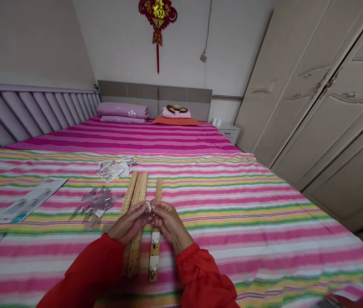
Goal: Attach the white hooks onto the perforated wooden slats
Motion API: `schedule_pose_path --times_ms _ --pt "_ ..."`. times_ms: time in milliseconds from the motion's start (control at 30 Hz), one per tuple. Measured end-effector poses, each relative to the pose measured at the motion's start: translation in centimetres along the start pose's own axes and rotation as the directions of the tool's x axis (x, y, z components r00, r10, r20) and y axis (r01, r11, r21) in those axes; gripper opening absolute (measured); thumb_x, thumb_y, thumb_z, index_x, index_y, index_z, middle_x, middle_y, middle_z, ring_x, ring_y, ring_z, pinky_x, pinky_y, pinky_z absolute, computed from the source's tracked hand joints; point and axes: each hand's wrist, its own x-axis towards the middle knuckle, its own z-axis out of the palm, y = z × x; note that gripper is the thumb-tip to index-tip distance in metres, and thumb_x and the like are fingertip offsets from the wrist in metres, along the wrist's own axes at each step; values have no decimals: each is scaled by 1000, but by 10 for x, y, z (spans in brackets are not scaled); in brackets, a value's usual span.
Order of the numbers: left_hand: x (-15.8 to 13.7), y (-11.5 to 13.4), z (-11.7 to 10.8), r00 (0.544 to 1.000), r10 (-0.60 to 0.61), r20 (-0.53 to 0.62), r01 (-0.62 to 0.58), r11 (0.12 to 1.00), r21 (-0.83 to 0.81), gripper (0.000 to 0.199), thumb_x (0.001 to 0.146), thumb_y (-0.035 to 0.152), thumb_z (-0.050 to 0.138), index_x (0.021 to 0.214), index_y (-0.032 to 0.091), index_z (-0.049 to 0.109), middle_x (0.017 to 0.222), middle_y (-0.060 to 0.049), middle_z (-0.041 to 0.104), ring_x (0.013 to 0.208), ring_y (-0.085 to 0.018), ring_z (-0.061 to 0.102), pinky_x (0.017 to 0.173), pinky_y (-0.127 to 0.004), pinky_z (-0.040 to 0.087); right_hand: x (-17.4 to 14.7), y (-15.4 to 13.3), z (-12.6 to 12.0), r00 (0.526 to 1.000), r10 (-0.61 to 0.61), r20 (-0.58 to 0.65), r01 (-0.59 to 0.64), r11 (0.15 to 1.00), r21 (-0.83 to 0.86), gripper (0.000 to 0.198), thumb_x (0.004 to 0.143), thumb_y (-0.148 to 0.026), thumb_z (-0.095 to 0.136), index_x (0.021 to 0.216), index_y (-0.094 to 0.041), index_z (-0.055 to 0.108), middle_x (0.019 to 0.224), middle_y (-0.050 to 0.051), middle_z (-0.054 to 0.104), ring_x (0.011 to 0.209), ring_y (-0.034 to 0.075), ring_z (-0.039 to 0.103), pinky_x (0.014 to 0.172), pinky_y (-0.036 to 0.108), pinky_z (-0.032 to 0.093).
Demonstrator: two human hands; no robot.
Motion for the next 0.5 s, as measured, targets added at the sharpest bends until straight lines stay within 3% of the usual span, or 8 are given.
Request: schedule_pose_path --times_ms 200,333,500 --pt "12 -4 6 994 8 -105 -5 1000 30 35 63 27 79 94 17 69 81 -2 67 70 -9 57 66 -21 43 7 -2 -8 999 6 -36 -4 998 65 23 58 -15 81 79 -12 71 63 1 67 49 7 57 46 14 46" --pt "19 0 13 970 93 -226 -65 990 127 38 55 28 83 88 14 69 81 -3 69 74 -11 60 68 -21 43 12 -5 -10 998 -13 -55 15 999 43 21 58 -15 78 79 -14 71 68 1 68 52 7 57 49 15 47" --pt "26 4 16 955 145 -259 -98 977 187 40 51 34 83 82 14 67 72 -1 67 64 -10 58 61 -22 43 20 -9 -11 993 -36 -112 35 999 -11 19 57 -16 74 76 -15 72 70 2 68 53 9 57 52 18 49"
